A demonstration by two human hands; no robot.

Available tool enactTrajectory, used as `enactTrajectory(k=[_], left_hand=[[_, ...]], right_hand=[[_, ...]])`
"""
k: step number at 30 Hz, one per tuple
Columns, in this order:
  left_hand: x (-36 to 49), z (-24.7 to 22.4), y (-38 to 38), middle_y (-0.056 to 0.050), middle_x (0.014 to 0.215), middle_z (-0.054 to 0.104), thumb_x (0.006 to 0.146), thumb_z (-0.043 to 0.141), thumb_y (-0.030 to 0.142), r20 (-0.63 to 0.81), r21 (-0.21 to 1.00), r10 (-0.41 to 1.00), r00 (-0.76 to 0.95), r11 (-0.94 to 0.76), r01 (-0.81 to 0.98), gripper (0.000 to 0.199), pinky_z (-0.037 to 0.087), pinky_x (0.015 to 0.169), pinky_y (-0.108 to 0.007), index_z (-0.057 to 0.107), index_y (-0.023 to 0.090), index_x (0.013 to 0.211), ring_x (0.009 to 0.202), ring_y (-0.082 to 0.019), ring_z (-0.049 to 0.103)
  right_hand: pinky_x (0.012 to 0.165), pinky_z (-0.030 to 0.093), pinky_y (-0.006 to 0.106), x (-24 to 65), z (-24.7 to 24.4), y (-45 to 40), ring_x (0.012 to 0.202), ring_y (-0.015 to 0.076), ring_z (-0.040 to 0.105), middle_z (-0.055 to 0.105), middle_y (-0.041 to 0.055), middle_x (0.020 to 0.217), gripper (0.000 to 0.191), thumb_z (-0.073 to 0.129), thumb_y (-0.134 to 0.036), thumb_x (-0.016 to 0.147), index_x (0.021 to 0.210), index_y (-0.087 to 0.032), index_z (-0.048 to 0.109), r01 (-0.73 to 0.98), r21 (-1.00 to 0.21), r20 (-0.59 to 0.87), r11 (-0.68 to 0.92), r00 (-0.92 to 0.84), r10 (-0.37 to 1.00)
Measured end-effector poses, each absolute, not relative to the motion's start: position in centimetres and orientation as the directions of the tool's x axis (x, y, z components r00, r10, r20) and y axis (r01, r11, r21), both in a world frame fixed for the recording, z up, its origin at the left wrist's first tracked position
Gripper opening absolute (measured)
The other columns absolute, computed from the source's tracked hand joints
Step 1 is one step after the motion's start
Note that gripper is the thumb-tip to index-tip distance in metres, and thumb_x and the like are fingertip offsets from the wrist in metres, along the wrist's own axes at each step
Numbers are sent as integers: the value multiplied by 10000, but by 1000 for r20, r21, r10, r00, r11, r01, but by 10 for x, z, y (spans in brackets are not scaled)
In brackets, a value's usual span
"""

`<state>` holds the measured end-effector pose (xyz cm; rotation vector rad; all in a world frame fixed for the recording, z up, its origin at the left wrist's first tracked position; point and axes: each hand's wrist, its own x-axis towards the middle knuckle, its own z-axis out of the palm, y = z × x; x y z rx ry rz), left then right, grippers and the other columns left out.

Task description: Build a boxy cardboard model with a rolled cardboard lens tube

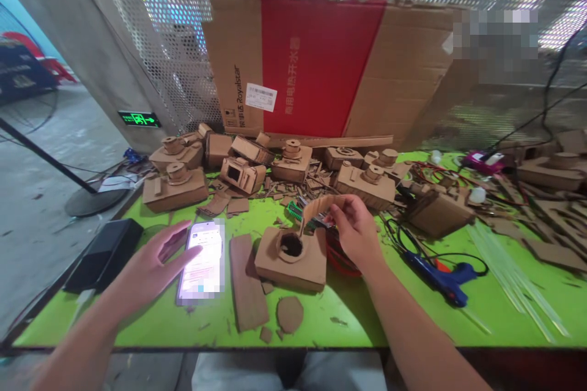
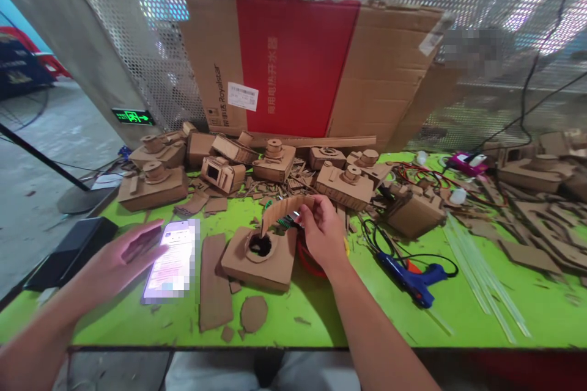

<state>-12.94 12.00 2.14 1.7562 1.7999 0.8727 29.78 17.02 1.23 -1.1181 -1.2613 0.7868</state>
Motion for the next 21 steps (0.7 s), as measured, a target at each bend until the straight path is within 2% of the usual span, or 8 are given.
enactTrajectory(k=[3,7,9,11,13,14,17,21], left_hand=[[-127,24,121,-152,1396,794,868,765,768,24,816,994,-107,42,576,767,594,1162,-536,682,245,1422,1300,-352,766],[-115,36,115,-139,1315,821,813,799,784,72,826,984,-160,31,563,748,606,1143,-529,734,230,1311,1230,-348,785],[-99,45,105,-125,1307,821,815,793,774,147,803,973,-180,-11,596,708,636,1082,-487,762,232,1270,1170,-325,792],[-73,54,92,-93,1241,834,873,766,713,215,756,959,-182,-46,653,585,675,910,-410,796,252,1232,997,-273,794],[-41,62,76,-66,1193,836,925,739,648,274,710,959,-78,-147,688,482,659,758,-349,829,276,1217,831,-218,757],[-25,66,68,-57,1092,840,951,726,601,312,701,950,-6,-226,676,454,643,703,-325,830,272,1246,785,-206,745],[19,71,53,-20,877,795,1004,693,472,236,725,950,205,-312,614,435,601,625,-276,785,262,1373,699,-180,702],[50,71,54,-14,821,785,992,695,425,269,757,947,175,-320,570,372,554,547,-246,812,224,1283,607,-155,658]], right_hand=[[669,653,403,298,13,170,723,252,746,764,36,901,365,713,-627,977,1068,-294,594,126,-943,328,309,173,929],[692,655,412,297,16,167,734,256,755,772,50,933,348,716,-608,988,1064,-287,607,146,-936,340,319,150,928],[674,645,399,296,18,164,722,252,753,759,38,885,336,712,-598,997,1049,-283,608,153,-930,353,334,121,928],[650,632,382,295,20,160,711,246,754,746,27,849,324,705,-588,1008,1042,-282,604,162,-920,372,356,85,924],[658,628,376,293,21,155,738,247,769,760,34,867,298,703,-561,1020,1062,-280,615,182,-907,395,381,45,918],[680,631,379,292,22,153,765,250,780,773,42,891,277,706,-539,1024,1073,-278,626,196,-898,407,395,22,913],[733,632,384,290,23,146,814,249,792,796,53,945,199,716,-458,1031,1089,-274,667,234,-863,448,447,-52,892],[780,635,391,291,26,139,849,249,790,809,53,969,146,742,-395,1022,1108,-280,714,246,-816,500,523,-152,853]])
